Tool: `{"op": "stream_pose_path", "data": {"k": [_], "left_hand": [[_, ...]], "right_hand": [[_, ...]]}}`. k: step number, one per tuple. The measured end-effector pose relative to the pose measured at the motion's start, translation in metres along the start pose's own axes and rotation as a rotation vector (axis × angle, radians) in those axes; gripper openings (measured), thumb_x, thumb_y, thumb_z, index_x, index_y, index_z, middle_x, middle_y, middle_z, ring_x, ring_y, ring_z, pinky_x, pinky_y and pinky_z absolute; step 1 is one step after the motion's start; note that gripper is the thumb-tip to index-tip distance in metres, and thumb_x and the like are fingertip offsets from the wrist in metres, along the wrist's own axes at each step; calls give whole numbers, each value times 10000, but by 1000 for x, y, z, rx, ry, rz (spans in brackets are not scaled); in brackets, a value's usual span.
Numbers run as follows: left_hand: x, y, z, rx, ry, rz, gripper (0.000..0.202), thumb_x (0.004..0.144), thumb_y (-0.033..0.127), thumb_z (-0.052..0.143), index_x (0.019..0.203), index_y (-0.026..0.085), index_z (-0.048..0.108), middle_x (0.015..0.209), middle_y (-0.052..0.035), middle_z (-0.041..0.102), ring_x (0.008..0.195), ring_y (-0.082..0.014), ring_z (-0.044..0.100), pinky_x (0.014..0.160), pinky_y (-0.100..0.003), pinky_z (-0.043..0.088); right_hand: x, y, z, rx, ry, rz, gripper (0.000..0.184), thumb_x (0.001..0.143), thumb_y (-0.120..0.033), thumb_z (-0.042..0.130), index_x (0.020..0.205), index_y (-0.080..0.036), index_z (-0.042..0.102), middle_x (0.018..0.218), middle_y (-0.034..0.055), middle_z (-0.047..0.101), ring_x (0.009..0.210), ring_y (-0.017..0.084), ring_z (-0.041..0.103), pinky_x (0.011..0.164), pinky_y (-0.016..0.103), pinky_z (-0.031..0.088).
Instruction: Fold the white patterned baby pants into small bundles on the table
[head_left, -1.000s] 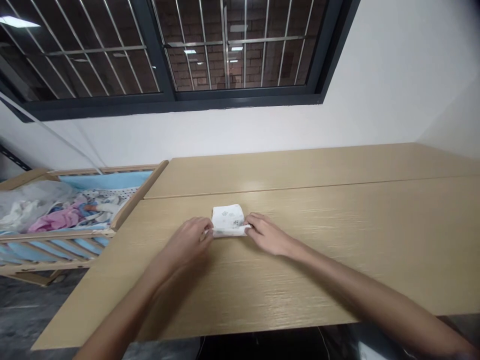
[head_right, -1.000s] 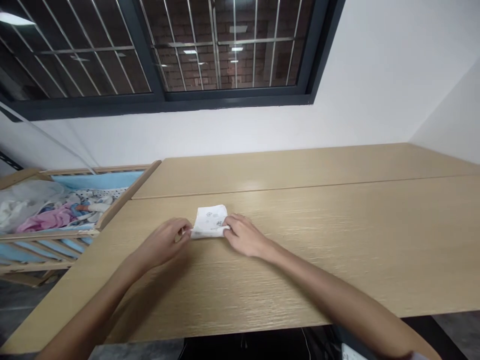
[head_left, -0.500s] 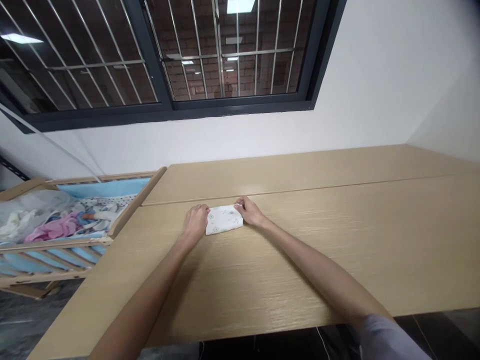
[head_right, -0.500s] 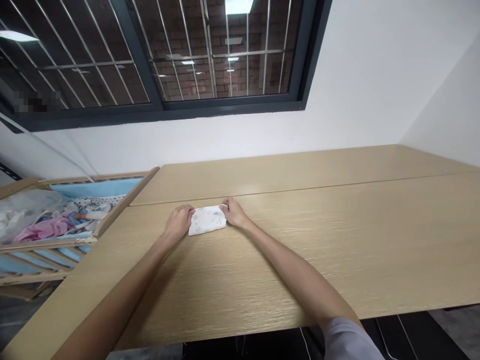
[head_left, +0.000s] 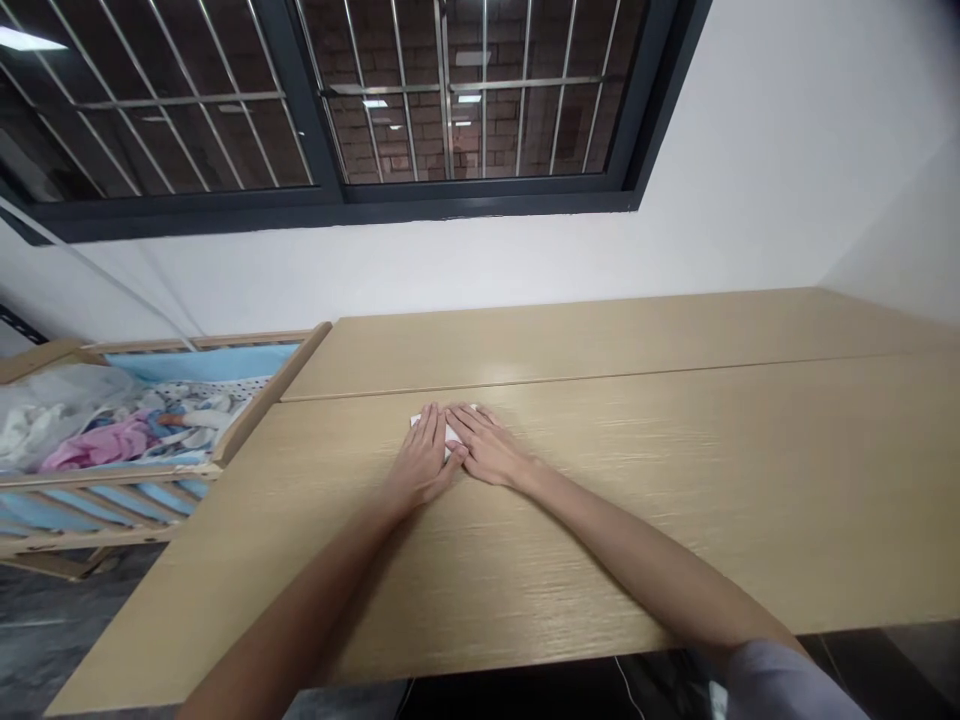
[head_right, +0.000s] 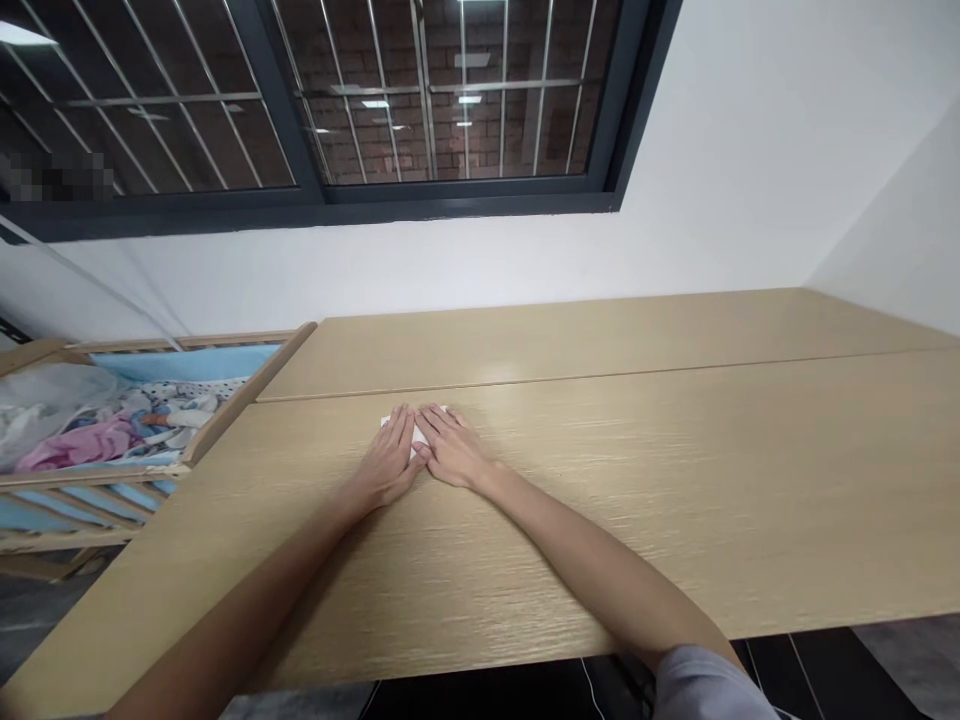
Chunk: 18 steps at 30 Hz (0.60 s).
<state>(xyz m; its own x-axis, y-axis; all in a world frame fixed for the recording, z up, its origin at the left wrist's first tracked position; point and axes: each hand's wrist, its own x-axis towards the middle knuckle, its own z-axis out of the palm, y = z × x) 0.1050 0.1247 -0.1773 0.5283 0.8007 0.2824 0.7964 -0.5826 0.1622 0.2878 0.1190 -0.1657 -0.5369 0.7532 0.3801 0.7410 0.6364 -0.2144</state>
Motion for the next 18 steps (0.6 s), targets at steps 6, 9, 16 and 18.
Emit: {"op": "stream_pose_path", "data": {"k": [6,9,16,18], "left_hand": [[-7,-5,-3,86,-6,-60,844,1009,626,209,1542,-27,214,1616,-299,231,1534,-346,188,1231,-540,229],[-11,-8,-11,107,-5,-49,847,1007,621,235,1529,-46,228,1610,-315,233,1531,-367,190,1218,-546,236],[-13,-7,-43,94,15,108,693,939,647,484,1425,154,470,1449,-205,543,1342,-353,495,1103,-532,351],[-13,-7,-44,89,12,89,697,909,627,553,1406,144,485,1409,-204,577,1307,-364,524,1083,-535,363]], "right_hand": [[-11,12,0,-7,-19,130,676,1045,-500,302,1549,-51,336,1583,214,373,1499,308,301,1227,491,222],[-15,13,-4,21,8,177,748,1027,-556,329,1554,-26,295,1599,251,317,1518,336,240,1214,519,230],[-19,19,-17,113,6,20,669,972,-540,502,1505,-152,389,1507,199,466,1389,320,416,1164,524,263],[-19,22,-17,161,-13,42,681,944,-513,551,1504,-162,386,1509,184,473,1369,320,442,1151,519,268]]}}
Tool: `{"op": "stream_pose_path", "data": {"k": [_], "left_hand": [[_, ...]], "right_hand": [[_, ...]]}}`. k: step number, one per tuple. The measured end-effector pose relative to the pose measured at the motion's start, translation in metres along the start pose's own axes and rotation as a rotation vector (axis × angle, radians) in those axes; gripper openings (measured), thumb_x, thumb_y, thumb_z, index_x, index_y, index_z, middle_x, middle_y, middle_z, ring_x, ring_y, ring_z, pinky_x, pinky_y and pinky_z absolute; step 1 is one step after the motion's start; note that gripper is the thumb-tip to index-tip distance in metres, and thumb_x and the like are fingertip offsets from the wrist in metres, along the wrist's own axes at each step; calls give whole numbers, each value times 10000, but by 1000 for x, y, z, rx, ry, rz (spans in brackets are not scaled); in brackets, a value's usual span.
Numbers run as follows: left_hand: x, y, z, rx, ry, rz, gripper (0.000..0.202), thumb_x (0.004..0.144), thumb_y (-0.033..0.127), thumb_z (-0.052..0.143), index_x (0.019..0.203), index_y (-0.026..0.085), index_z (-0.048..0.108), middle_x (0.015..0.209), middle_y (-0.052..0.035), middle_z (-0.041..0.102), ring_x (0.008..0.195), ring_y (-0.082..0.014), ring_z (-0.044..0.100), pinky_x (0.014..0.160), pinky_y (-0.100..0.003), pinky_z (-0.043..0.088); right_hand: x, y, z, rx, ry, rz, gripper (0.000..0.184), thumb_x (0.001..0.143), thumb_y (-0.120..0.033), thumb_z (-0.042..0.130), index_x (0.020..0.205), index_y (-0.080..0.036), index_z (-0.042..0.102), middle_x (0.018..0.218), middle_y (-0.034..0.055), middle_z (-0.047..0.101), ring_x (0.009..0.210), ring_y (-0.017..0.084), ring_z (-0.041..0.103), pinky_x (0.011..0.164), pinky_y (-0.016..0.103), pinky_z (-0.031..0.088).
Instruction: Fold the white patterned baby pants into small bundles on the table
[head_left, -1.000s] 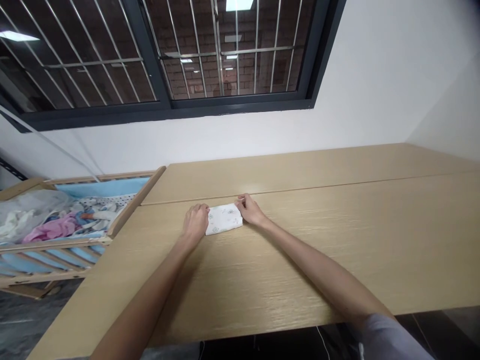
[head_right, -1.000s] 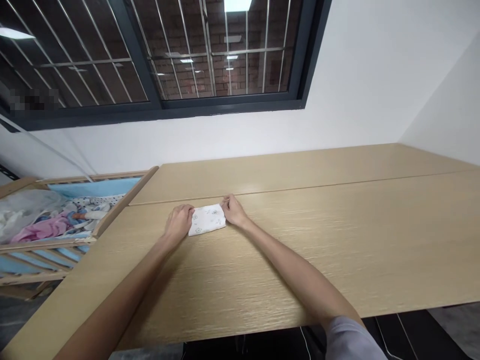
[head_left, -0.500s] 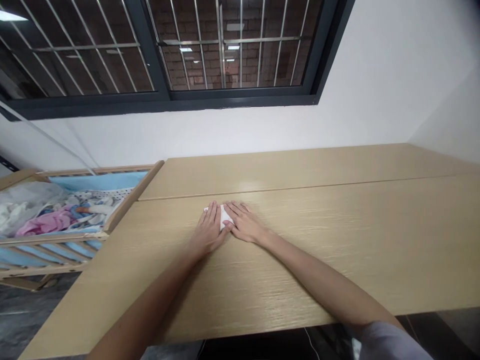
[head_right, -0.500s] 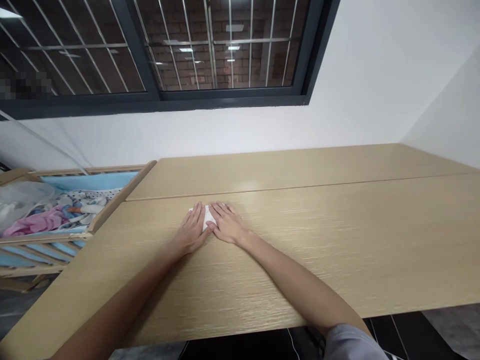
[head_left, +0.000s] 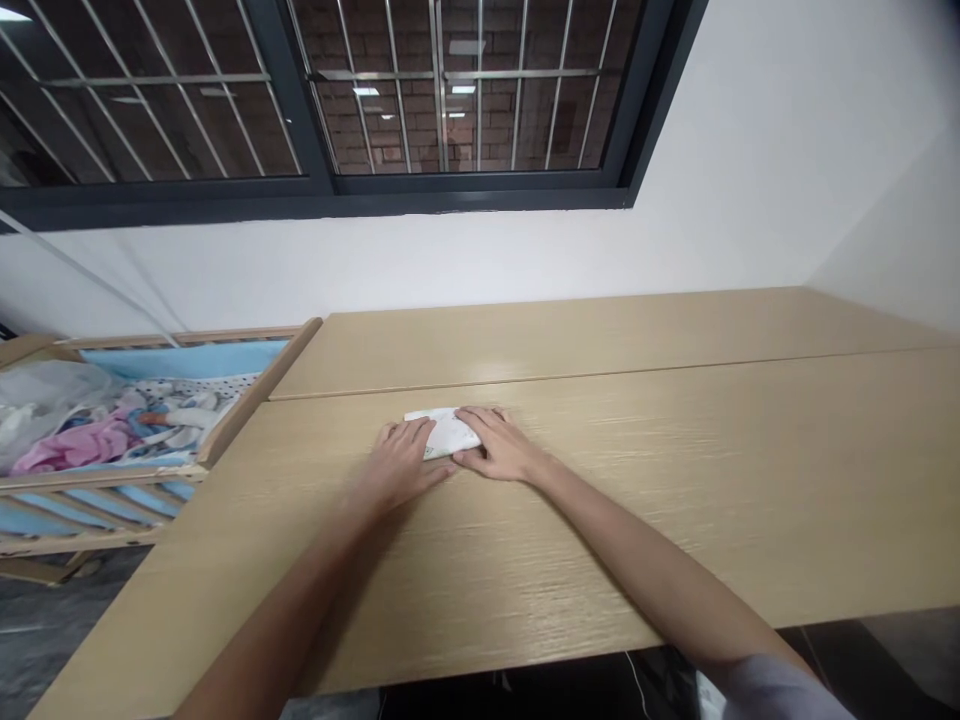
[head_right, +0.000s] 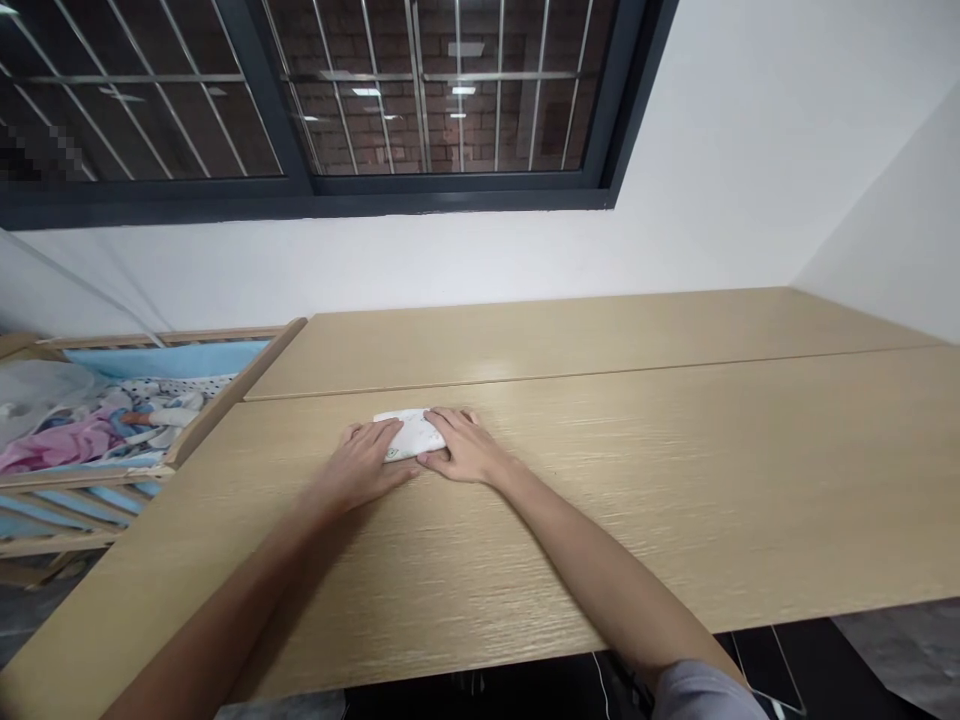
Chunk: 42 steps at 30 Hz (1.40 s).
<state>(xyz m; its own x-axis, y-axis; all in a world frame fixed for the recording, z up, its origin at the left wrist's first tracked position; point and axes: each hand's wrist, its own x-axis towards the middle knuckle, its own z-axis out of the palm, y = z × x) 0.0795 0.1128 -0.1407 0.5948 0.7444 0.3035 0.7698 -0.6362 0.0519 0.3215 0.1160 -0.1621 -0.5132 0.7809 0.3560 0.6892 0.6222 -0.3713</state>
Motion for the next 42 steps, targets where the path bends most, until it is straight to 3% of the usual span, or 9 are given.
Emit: {"op": "stream_pose_path", "data": {"k": [8,12,18,21,25,29,35,39,42], "left_hand": [[5,1,3,-14,48,-60,345,926,187,467,1232,178,625,1361,-174,614,1255,-324,561,1053,-498,396],[6,14,-26,-77,134,-161,298,978,273,415,1118,189,664,1145,-157,676,1086,-314,619,937,-477,462],[4,29,-49,-738,64,-450,440,900,505,586,1209,202,509,821,-2,708,712,-198,680,619,-292,500],[3,29,-30,-564,-29,-520,488,901,488,577,1260,181,454,751,6,696,706,-219,693,601,-295,480],[2,30,-6,-255,-136,-496,373,963,412,482,1246,169,481,993,-110,739,899,-279,722,692,-333,481],[2,37,-7,-119,-134,-470,354,974,387,464,1211,134,538,1008,-172,731,949,-342,702,799,-415,475],[-11,75,-17,67,-20,-297,464,980,466,441,1203,97,611,1178,-257,671,1098,-394,621,900,-511,475],[-25,106,-1,102,8,-143,643,961,523,477,1323,-2,561,1339,-316,591,1235,-431,573,959,-528,498],[-30,116,9,155,-66,-120,609,973,505,485,1239,-22,635,1200,-297,680,1175,-421,626,983,-547,496]], "right_hand": [[9,8,8,151,113,68,480,834,-182,548,1313,-203,561,1343,126,629,1279,289,535,1100,507,305],[19,2,-12,406,207,157,391,897,-340,570,1265,-209,539,1182,110,679,1104,272,614,979,452,445],[44,-2,-49,737,189,278,594,831,-475,690,1302,-237,418,877,-1,616,730,180,607,629,294,490],[55,9,-42,650,74,364,604,736,-454,793,1204,-208,500,970,34,621,780,175,603,636,286,491],[64,27,-12,597,-30,388,600,718,-435,819,1175,-179,527,967,36,622,744,155,592,599,267,474],[67,35,7,511,-43,360,509,773,-399,791,1157,-155,563,983,54,656,807,172,629,679,289,517],[58,14,-17,148,-17,12,406,1035,-418,446,1324,-172,590,1378,148,609,1292,261,559,1106,454,418],[44,-13,-31,93,-204,-237,530,1081,-437,250,1514,-203,446,1575,82,429,1502,243,312,1244,503,217],[32,-27,-29,157,-344,-392,574,1077,-447,259,1576,-170,322,1626,82,318,1535,231,218,1269,487,150]]}}
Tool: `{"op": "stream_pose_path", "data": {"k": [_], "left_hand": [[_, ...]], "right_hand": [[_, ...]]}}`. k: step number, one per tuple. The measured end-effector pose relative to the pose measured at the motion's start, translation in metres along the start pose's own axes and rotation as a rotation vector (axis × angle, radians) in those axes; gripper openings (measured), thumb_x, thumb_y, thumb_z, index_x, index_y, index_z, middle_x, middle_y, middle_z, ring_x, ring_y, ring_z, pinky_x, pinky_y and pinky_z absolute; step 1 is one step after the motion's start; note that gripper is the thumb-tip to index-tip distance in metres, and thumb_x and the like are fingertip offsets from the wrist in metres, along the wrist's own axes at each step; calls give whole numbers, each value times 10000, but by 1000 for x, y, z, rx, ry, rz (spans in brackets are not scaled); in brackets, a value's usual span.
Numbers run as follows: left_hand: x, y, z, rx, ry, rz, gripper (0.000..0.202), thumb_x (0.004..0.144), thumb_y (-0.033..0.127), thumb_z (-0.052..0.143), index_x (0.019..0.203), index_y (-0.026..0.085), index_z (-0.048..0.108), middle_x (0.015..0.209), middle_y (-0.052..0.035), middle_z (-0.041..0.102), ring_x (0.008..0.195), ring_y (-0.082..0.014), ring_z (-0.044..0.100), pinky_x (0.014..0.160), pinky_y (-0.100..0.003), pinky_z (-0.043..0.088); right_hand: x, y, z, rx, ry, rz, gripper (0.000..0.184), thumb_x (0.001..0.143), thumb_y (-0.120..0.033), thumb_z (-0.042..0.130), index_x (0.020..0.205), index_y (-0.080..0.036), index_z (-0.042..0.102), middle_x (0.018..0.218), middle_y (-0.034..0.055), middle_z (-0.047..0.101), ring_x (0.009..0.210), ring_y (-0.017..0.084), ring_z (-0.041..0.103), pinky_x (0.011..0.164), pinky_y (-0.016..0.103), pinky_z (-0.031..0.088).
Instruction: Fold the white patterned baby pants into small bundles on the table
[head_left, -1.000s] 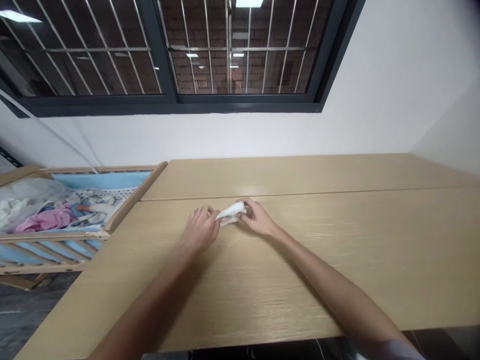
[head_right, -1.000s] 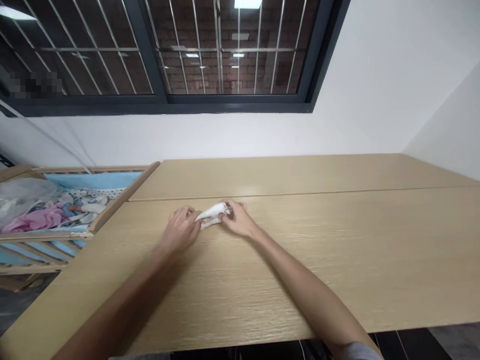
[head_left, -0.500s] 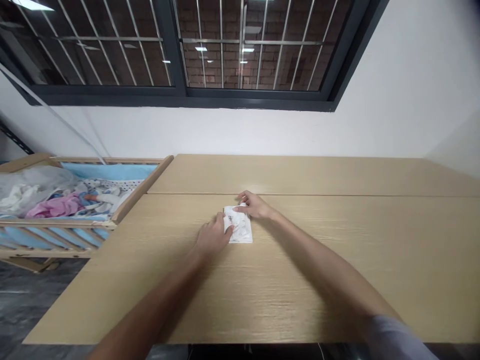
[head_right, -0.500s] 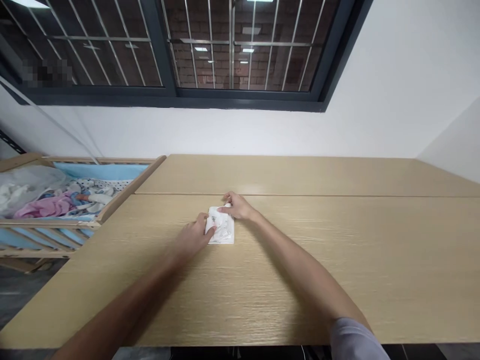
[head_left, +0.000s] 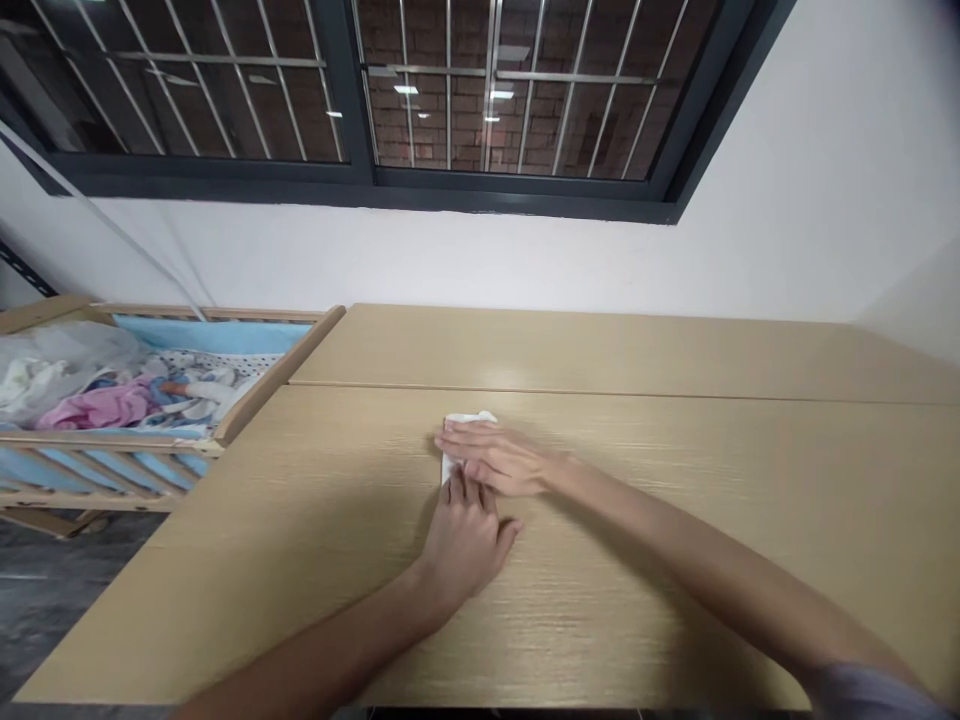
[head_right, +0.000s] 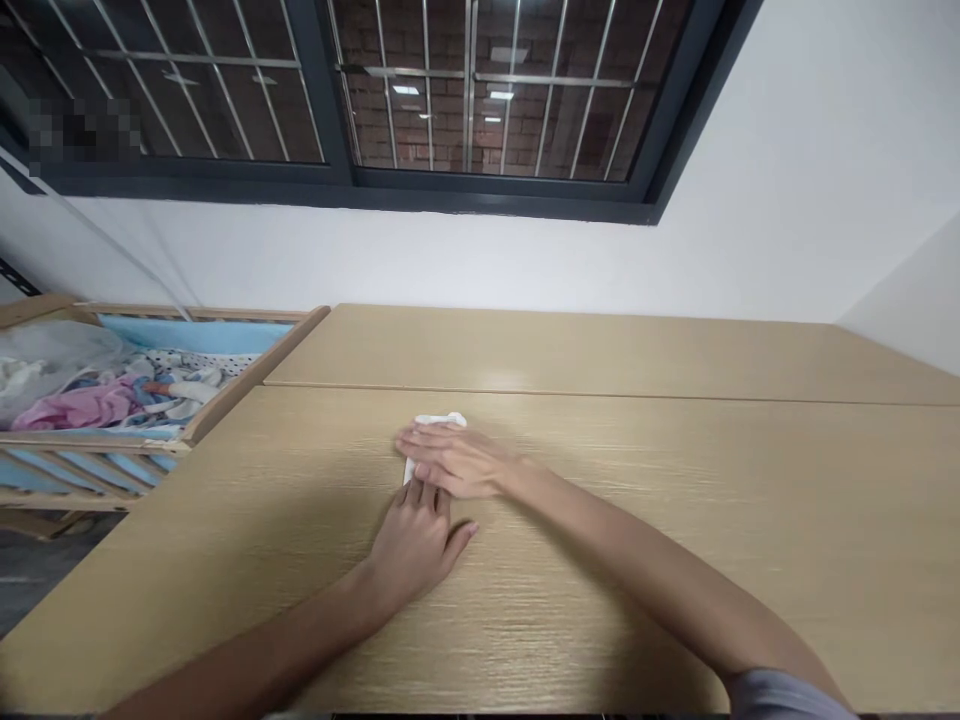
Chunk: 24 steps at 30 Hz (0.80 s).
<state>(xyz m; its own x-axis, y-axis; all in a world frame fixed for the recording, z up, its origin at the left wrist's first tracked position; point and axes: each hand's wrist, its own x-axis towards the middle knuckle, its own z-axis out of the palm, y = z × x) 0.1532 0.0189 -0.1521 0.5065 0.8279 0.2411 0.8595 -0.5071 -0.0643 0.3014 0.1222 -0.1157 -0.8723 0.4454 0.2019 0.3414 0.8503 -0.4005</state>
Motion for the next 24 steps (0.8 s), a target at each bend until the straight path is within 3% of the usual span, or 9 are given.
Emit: {"op": "stream_pose_path", "data": {"k": [3,10,13,17,24], "left_hand": [[0,2,1,25,-51,37,563,981,489,490,1133,-6,710,1076,-275,729,1108,-409,666,1017,-561,481],[3,-1,-3,6,-29,32,572,966,494,524,1203,-2,681,1157,-291,700,1155,-415,645,997,-547,509],[3,-2,0,20,-17,21,627,967,507,516,1247,-42,637,1249,-331,644,1223,-432,605,999,-536,513],[3,-2,5,30,-34,23,635,986,502,485,1324,-26,585,1369,-319,572,1283,-432,564,1036,-526,491],[3,-2,6,53,-128,-12,700,996,498,452,1412,-64,473,1415,-340,519,1349,-435,498,1073,-509,457]], "right_hand": [[-5,-4,10,74,-78,-97,581,1076,-434,277,1577,-143,315,1620,99,324,1534,217,222,1275,444,165],[-10,17,17,134,-118,-94,572,1080,-433,274,1583,-163,299,1632,95,296,1534,225,223,1274,456,155],[-9,28,14,99,-97,-46,546,1079,-434,302,1582,-220,305,1636,60,291,1535,221,217,1274,467,126],[-5,42,6,38,-102,4,516,1079,-410,335,1583,-313,279,1639,-12,283,1541,193,195,1279,455,91],[5,74,1,-22,-65,190,539,1083,-464,233,1600,-315,204,1675,-36,124,1556,187,113,1280,429,65]]}}
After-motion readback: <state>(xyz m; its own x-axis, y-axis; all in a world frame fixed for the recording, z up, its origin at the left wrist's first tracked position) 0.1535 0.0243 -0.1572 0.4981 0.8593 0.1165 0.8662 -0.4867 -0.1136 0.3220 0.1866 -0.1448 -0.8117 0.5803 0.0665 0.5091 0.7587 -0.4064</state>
